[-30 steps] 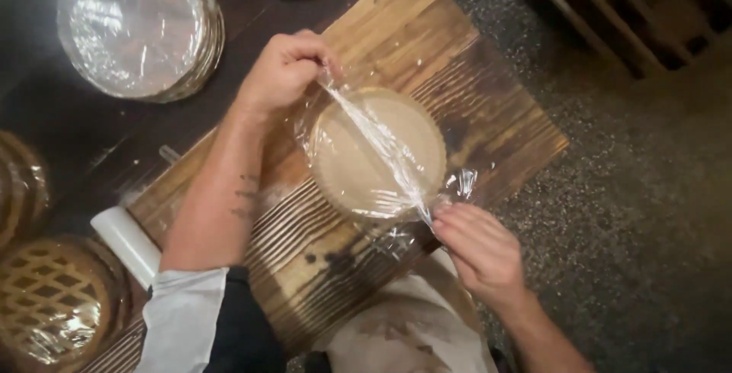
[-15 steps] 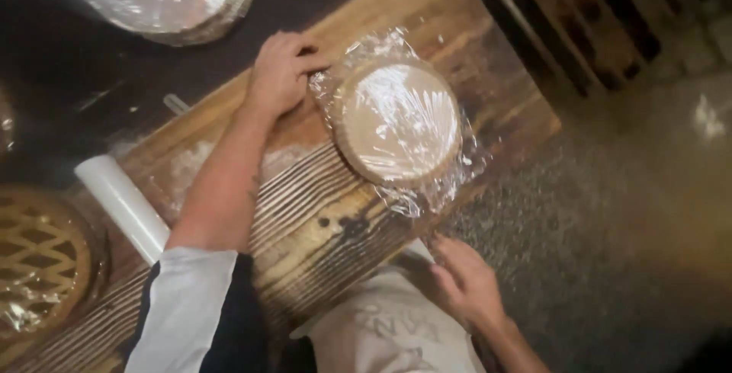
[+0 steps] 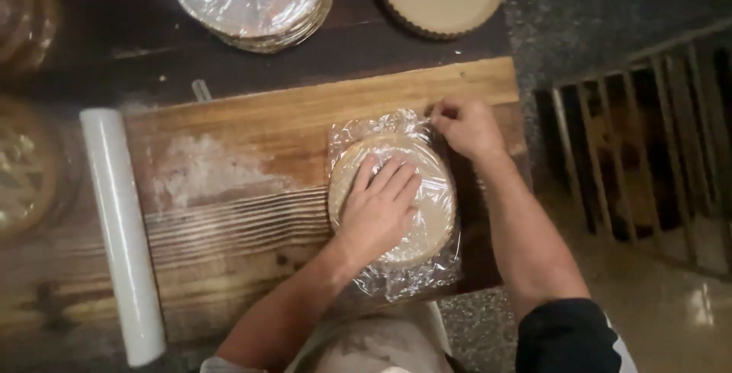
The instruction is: Wrapping various pies and pie crusts with plastic wrap on a wooden workbench in a bakery.
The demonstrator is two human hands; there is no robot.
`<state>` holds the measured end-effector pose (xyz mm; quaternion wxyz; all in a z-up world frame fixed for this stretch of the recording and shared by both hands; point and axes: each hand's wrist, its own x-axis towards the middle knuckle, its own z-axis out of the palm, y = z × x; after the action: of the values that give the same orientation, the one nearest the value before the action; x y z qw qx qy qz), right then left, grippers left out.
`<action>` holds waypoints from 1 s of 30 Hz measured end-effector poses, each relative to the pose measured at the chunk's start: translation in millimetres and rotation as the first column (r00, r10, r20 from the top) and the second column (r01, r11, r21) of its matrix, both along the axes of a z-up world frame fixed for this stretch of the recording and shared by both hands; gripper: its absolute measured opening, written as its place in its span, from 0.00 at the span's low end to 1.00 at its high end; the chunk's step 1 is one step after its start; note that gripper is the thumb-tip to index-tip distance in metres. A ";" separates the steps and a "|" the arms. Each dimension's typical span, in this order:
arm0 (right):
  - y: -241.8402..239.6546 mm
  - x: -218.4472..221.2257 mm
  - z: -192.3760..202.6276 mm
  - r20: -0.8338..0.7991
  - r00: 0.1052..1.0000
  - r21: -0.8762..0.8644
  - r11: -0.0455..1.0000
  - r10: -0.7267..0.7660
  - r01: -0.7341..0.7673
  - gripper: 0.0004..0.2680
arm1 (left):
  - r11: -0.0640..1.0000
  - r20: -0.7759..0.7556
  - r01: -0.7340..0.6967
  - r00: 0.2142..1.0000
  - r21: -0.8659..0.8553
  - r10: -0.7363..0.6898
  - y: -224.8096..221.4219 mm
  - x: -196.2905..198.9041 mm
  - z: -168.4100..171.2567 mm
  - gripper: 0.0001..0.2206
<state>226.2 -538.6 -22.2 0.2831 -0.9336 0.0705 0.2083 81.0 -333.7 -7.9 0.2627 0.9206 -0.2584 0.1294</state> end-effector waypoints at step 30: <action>61.1 -135.9 17.3 0.728 0.582 -0.049 0.875 0.362 -0.482 0.12 | 0.787 -0.678 -0.474 0.728 -0.394 0.099 107.0 87.5 29.6 0.04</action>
<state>90.3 -477.5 -4.9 0.3008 -0.9033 -0.2864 -0.1070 168.5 -226.7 21.7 0.5578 0.8255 0.0438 -0.0744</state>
